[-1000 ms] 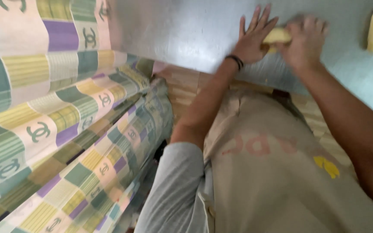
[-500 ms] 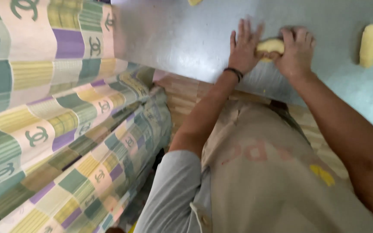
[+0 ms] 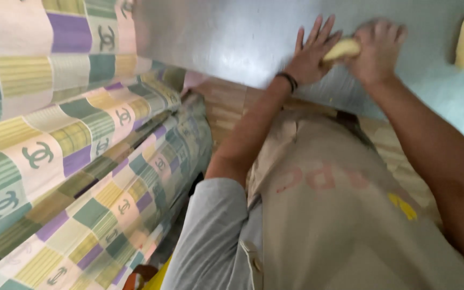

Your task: The person is manually shaping small pieces of dough into long rolls on a metal workbench by rolling them under their palms.

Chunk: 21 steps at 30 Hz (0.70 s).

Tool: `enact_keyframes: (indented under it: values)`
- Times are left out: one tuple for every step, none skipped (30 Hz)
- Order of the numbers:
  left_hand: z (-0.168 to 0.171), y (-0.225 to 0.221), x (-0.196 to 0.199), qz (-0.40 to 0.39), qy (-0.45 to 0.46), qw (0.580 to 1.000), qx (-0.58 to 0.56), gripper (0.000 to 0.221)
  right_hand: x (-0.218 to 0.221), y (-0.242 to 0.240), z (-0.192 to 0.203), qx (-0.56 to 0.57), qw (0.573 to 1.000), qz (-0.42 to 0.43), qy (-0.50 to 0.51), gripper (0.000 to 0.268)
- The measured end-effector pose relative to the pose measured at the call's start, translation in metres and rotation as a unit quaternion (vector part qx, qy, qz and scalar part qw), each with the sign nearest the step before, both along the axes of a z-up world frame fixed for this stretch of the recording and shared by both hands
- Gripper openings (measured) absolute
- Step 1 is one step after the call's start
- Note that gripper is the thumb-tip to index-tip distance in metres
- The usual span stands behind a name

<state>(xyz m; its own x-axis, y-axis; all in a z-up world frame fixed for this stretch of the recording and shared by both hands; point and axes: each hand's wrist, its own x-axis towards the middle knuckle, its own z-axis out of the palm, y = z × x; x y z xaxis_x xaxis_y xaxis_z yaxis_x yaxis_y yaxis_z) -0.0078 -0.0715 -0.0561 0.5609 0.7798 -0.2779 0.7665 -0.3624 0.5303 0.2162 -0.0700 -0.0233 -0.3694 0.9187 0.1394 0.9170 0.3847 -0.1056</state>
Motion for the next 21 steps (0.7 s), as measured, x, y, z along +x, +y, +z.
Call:
enact_keyframes:
  values:
    - [0.007, 0.003, 0.001, -0.003, 0.000, 1.000, 0.011, 0.077, -0.006, -0.003, 0.002, 0.011, 1.000, -0.003, 0.000, 0.056]
    - [0.015, 0.007, 0.002, 0.040, 0.008, 0.999, -0.005, 0.067, -0.011, -0.005, 0.005, 0.008, 0.999, 0.004, 0.036, 0.052]
    - [0.026, 0.004, 0.006, 0.084, 0.016, 0.996, -0.031, 0.059, -0.014, -0.013, 0.011, -0.004, 0.997, 0.014, 0.073, 0.049]
    - [0.007, 0.008, 0.007, 0.085, 0.016, 0.996, -0.030, 0.059, -0.018, -0.004, 0.023, -0.003, 0.997, 0.015, 0.073, 0.049]
    - [-0.014, 0.004, 0.007, 0.097, 0.060, 0.991, 0.069, 0.082, -0.022, -0.005, 0.035, -0.004, 0.999, 0.030, 0.037, 0.049]
    - [-0.035, -0.001, 0.008, 0.110, 0.103, 0.975, 0.166, 0.108, -0.027, -0.005, 0.046, -0.004, 0.999, 0.045, 0.002, 0.050]
    - [-0.025, 0.013, 0.005, 0.112, 0.104, 0.974, 0.169, 0.108, -0.019, 0.005, 0.033, -0.001, 0.999, 0.047, 0.002, 0.050]
    - [-0.014, 0.026, 0.002, 0.062, 0.053, 0.990, 0.114, 0.094, -0.011, 0.016, 0.019, -0.026, 0.999, 0.017, -0.036, 0.052]
    - [-0.003, 0.012, -0.003, 0.008, 0.003, 0.999, 0.038, 0.080, -0.005, -0.001, 0.007, -0.072, 0.995, -0.015, -0.073, 0.056]
    - [0.002, -0.013, -0.003, 0.007, 0.003, 1.000, 0.022, 0.080, -0.007, -0.025, 0.012, -0.088, 0.993, -0.015, -0.073, 0.056]
    - [0.002, 0.001, -0.006, 0.021, -0.019, 0.999, 0.028, 0.065, -0.010, -0.012, 0.013, -0.036, 0.999, -0.001, -0.023, 0.056]
    - [0.004, 0.016, -0.007, 0.035, -0.042, 0.998, 0.034, 0.051, -0.013, 0.001, 0.014, 0.016, 0.999, 0.016, 0.026, 0.060]
    - [-0.008, 0.007, -0.002, 0.035, -0.040, 0.998, 0.028, 0.051, -0.014, -0.005, 0.022, 0.011, 0.999, 0.016, 0.028, 0.060]
    - [-0.021, -0.002, 0.003, 0.061, 0.047, 0.992, 0.101, 0.076, -0.015, -0.011, 0.029, -0.007, 0.999, 0.031, 0.011, 0.054]
    - [-0.037, 0.006, 0.007, 0.087, 0.129, 0.970, 0.185, 0.105, -0.018, -0.003, 0.034, -0.011, 0.999, 0.045, -0.009, 0.049]
    - [-0.025, 0.024, 0.003, 0.088, 0.127, 0.969, 0.193, 0.105, -0.014, 0.009, 0.020, -0.004, 0.999, 0.044, -0.011, 0.049]
    - [-0.010, 0.017, 0.004, 0.033, 0.090, 0.990, 0.099, 0.100, -0.005, 0.000, 0.009, -0.018, 0.999, 0.027, -0.014, 0.053]
    - [0.005, 0.011, 0.004, -0.020, 0.051, 0.999, 0.002, 0.096, 0.003, -0.011, -0.002, -0.033, 0.999, 0.010, -0.019, 0.061]
    - [0.000, 0.004, 0.001, -0.021, 0.049, 0.999, 0.007, 0.096, -0.002, -0.016, 0.004, -0.028, 0.999, 0.008, -0.021, 0.061]
    - [-0.004, -0.003, -0.003, 0.019, -0.016, 1.000, 0.013, 0.076, -0.008, -0.021, 0.010, -0.030, 1.000, 0.010, 0.000, 0.059]
    - [-0.007, -0.005, -0.006, 0.058, -0.077, 0.995, 0.021, 0.057, -0.014, -0.020, 0.016, -0.030, 0.999, 0.013, 0.026, 0.060]
